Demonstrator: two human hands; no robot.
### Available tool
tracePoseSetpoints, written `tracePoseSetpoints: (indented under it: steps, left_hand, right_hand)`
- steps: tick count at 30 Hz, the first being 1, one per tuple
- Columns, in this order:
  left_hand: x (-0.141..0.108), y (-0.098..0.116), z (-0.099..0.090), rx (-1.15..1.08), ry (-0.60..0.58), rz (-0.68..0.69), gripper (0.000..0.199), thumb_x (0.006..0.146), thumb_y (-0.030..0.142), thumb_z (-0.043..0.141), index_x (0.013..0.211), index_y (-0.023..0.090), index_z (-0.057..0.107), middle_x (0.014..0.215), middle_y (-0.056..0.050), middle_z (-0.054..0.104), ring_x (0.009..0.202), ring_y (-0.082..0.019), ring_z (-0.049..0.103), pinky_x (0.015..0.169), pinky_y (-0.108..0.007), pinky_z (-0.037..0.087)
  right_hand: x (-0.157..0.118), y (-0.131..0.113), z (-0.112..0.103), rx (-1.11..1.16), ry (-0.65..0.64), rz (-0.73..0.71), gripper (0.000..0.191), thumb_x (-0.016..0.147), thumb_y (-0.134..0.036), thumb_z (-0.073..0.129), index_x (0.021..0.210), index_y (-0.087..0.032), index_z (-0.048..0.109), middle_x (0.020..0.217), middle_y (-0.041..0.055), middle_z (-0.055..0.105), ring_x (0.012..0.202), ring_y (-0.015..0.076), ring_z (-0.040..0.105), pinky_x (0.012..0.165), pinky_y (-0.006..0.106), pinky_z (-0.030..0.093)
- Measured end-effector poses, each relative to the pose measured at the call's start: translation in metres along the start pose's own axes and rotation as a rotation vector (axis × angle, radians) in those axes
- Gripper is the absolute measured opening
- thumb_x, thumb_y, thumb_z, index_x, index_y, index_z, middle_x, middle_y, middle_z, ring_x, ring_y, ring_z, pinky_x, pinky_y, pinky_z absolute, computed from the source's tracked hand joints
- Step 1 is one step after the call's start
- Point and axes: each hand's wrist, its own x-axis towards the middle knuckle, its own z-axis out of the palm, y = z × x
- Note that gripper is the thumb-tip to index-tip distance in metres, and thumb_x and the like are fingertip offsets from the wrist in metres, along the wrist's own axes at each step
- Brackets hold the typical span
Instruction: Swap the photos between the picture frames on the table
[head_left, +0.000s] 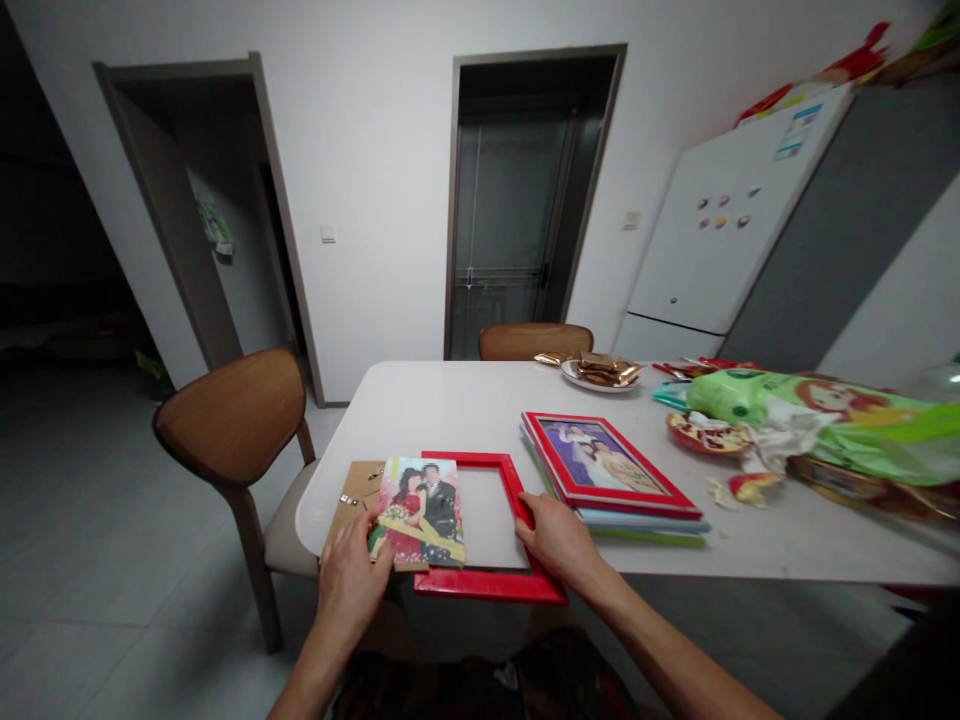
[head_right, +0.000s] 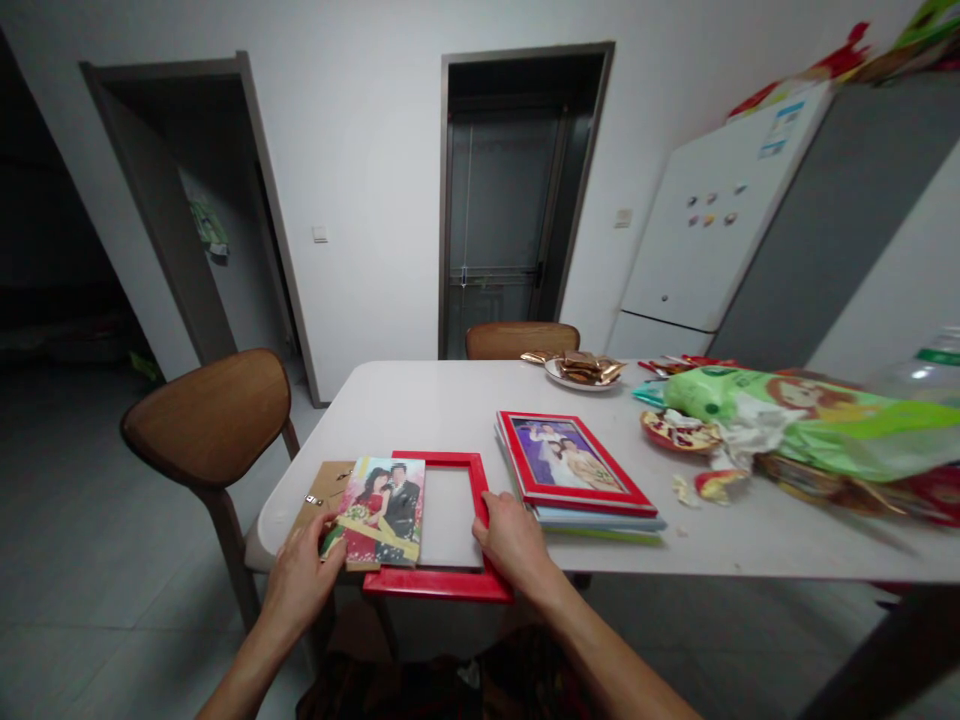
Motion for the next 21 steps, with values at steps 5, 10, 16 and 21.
tracePoseSetpoints:
  steps: [5, 10, 16, 21]
  left_hand:
    - [0.000, 0.001, -0.004, 0.102, -0.014, 0.023, 0.032, 0.074, 0.025, 0.044, 0.105, 0.017, 0.049, 0.097, -0.007, 0.059, 0.094, -0.022, 0.052, 0.080, -0.035, 0.038]
    - [-0.002, 0.006, 0.000, 0.049, 0.060, 0.156, 0.036, 0.073, 0.025, 0.045, 0.108, 0.017, 0.047, 0.105, -0.008, 0.056, 0.100, -0.024, 0.049, 0.085, -0.040, 0.039]
    - [-0.013, 0.024, 0.020, -0.016, 0.011, 0.416, 0.046, 0.067, 0.023, 0.053, 0.112, 0.016, 0.045, 0.122, -0.012, 0.047, 0.115, -0.026, 0.039, 0.095, -0.047, 0.030]
    - [-0.005, 0.039, 0.027, -0.055, 0.076, 0.446, 0.056, 0.062, 0.005, 0.043, 0.118, 0.012, 0.043, 0.128, -0.014, 0.041, 0.121, -0.026, 0.032, 0.100, -0.050, 0.022]
  right_hand:
    - [-0.001, -0.005, -0.007, 0.040, 0.062, -0.014, 0.030, 0.074, -0.025, 0.043, 0.098, -0.015, 0.058, 0.094, 0.0114, 0.057, 0.085, 0.0199, 0.053, 0.069, 0.027, 0.038]
    - [0.003, -0.035, -0.003, 0.423, 0.070, -0.127, 0.038, 0.072, -0.024, 0.046, 0.108, -0.013, 0.054, 0.096, 0.0100, 0.059, 0.079, 0.0158, 0.054, 0.074, 0.027, 0.040]
    - [0.020, -0.073, 0.023, 1.057, -0.102, 0.068, 0.048, 0.065, -0.017, 0.049, 0.113, -0.013, 0.048, 0.064, -0.0001, 0.060, 0.053, 0.0098, 0.052, 0.050, 0.020, 0.039]
    - [0.024, -0.101, 0.001, 1.436, -0.019, 0.095, 0.059, 0.061, -0.014, 0.052, 0.119, -0.012, 0.040, 0.061, -0.0036, 0.056, 0.051, 0.0076, 0.049, 0.048, 0.018, 0.038]
